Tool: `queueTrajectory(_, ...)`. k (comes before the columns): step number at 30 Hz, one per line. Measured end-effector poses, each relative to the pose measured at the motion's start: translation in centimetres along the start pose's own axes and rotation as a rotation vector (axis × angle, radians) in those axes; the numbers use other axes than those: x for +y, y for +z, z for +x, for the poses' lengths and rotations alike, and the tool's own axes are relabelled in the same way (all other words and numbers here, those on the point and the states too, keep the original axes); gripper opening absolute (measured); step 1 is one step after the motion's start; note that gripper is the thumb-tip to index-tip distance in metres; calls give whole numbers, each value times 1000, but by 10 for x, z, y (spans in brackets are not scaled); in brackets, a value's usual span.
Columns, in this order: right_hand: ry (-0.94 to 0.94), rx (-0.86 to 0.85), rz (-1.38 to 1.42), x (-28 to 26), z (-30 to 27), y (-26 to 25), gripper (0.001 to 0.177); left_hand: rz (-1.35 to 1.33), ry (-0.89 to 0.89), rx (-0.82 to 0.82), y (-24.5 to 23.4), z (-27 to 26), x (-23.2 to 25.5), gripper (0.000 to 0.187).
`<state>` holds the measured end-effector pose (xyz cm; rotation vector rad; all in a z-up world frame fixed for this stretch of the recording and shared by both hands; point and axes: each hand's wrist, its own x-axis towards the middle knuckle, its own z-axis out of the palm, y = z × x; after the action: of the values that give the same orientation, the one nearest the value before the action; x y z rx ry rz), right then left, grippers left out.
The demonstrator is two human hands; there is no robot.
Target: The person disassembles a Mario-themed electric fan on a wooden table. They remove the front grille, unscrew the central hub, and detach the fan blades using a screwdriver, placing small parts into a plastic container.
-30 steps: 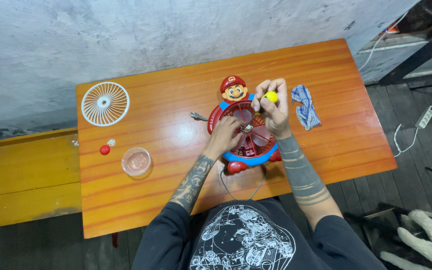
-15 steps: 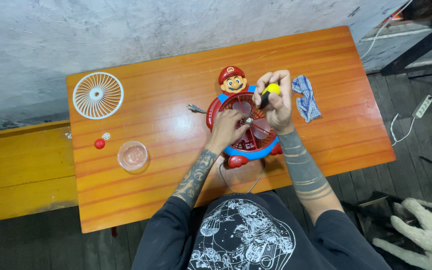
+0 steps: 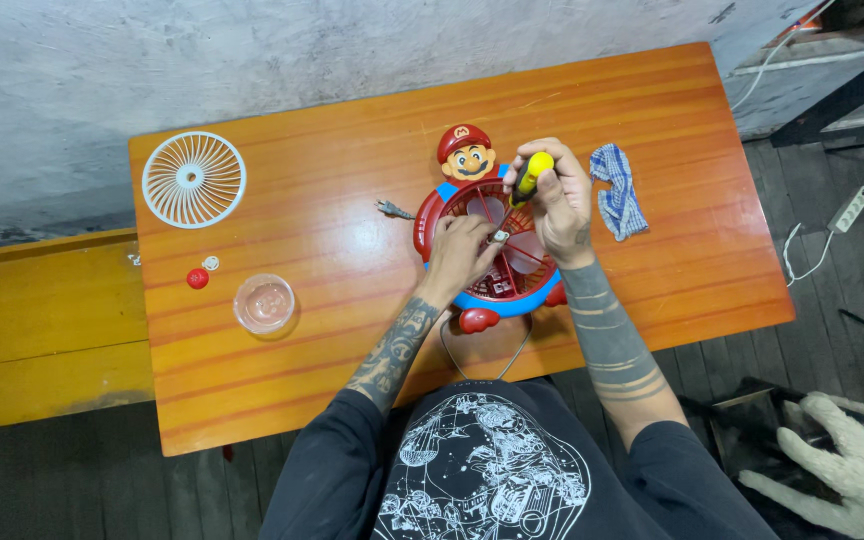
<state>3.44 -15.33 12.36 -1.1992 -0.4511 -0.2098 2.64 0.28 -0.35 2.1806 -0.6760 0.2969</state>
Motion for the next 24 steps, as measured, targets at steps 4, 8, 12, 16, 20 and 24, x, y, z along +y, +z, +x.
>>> queueTrajectory(4, 74, 28, 147, -1, -2, 0, 50, 6, 17, 11, 1, 2, 0, 20)
queueTrajectory(8, -39, -53, 99, 3, -2, -2, 40, 5, 40, 21, 2, -1, 0, 18)
queueTrajectory(12, -65, -77, -55, 1, 1, 2, 40, 8, 65, 36, 2, 0, -2, 20)
queueTrajectory(16, 79, -19, 50, -6, 2, 4, 50, 51, 84, 27, 5, -1, -3, 19)
queueTrajectory(20, 68, -53, 185, -4, 2, 5, 51, 68, 92, 28, 6, -1, -3, 19)
queueTrajectory(24, -29, -86, 38, 2, 4, 1, 37, 71, 81, 37, 7, 0, 0, 20)
